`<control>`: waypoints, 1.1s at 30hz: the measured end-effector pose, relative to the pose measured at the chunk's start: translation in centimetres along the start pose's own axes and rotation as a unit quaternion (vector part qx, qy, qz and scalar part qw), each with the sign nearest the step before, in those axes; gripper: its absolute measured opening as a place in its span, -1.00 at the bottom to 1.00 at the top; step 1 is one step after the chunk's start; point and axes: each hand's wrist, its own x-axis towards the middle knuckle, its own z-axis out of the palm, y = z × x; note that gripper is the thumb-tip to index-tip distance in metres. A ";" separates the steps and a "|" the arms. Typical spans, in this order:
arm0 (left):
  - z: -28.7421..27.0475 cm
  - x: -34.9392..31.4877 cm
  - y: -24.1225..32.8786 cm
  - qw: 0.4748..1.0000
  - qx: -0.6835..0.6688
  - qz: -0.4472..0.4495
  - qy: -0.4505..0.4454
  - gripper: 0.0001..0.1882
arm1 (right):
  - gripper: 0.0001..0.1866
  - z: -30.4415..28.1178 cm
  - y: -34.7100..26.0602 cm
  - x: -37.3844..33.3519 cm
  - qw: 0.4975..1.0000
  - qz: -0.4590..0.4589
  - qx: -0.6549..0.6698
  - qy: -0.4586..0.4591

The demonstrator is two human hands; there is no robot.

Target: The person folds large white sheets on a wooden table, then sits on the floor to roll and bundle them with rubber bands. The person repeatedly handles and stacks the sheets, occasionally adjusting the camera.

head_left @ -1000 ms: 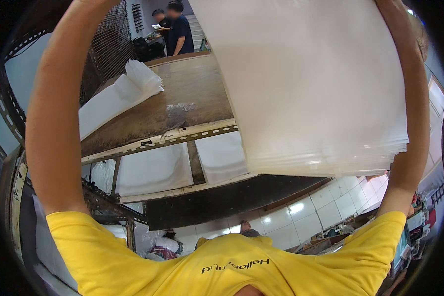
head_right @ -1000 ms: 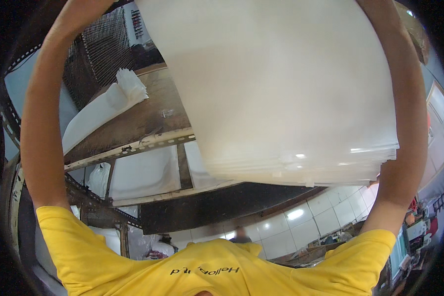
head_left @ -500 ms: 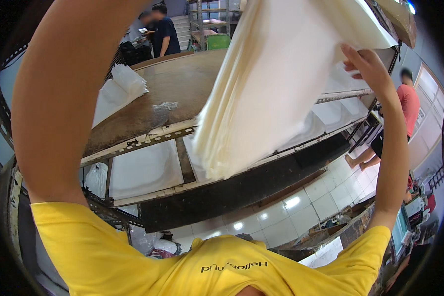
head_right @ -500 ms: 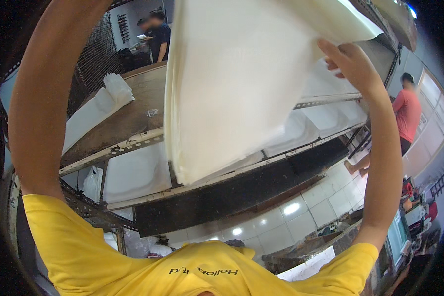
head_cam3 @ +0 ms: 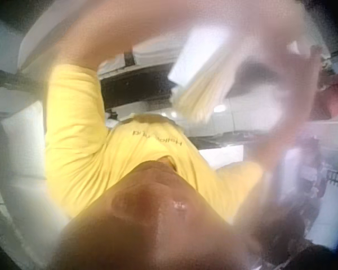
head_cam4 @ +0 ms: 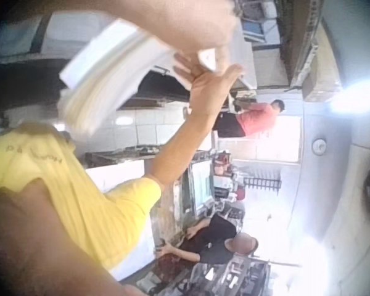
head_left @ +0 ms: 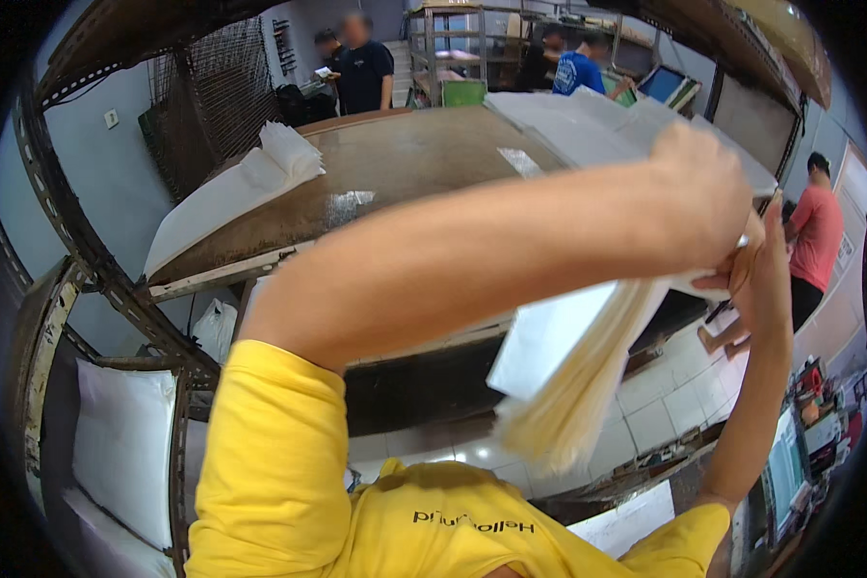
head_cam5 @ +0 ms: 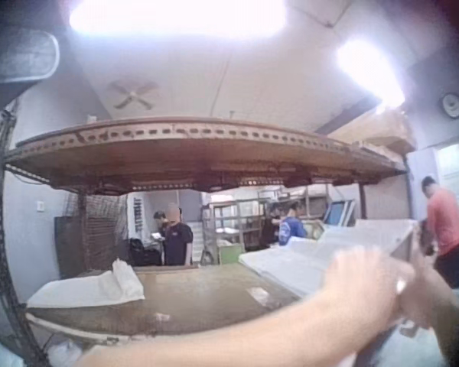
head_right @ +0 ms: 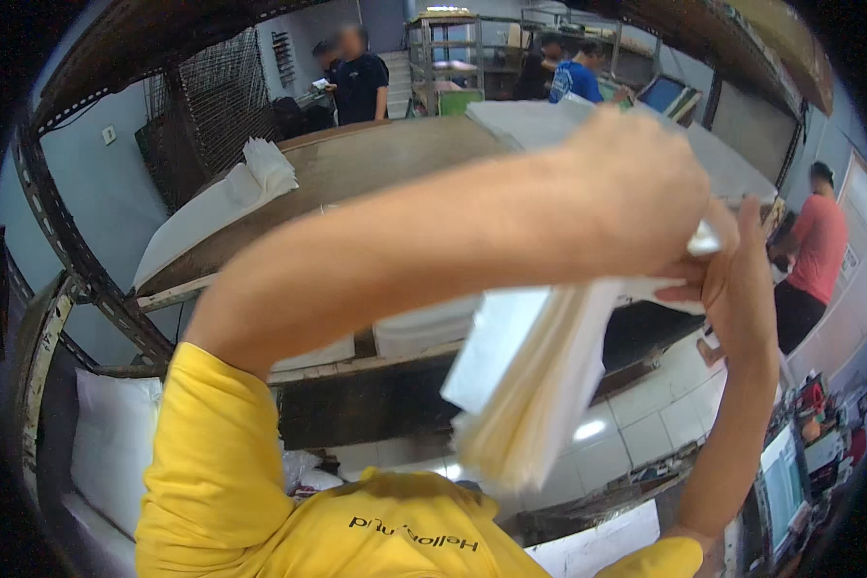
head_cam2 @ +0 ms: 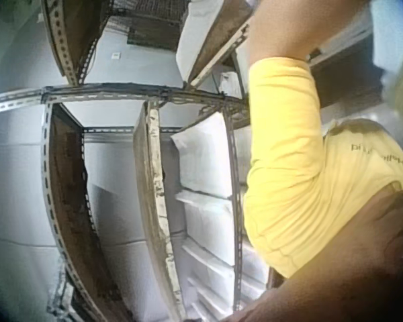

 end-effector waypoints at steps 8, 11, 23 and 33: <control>4.8 1.4 2.8 0.995 -0.085 0.045 0.023 -0.63 | -0.50 -4.8 1.6 -1.2 0.989 0.105 -0.077 0.076; 5.7 2.0 4.4 0.990 -0.122 0.066 0.035 -0.60 | -0.62 -8.2 3.8 -1.7 0.988 -0.001 -0.141 0.059; 10.5 -8.2 1.3 0.775 -0.499 0.085 0.379 -0.41 | -0.84 -4.3 -6.2 -1.4 0.950 -0.061 -0.283 0.114; 33.1 -16.0 7.2 -0.053 -0.963 -0.266 -0.004 -0.03 | -0.86 1.4 -13.4 -0.3 0.952 -0.149 -0.267 -0.003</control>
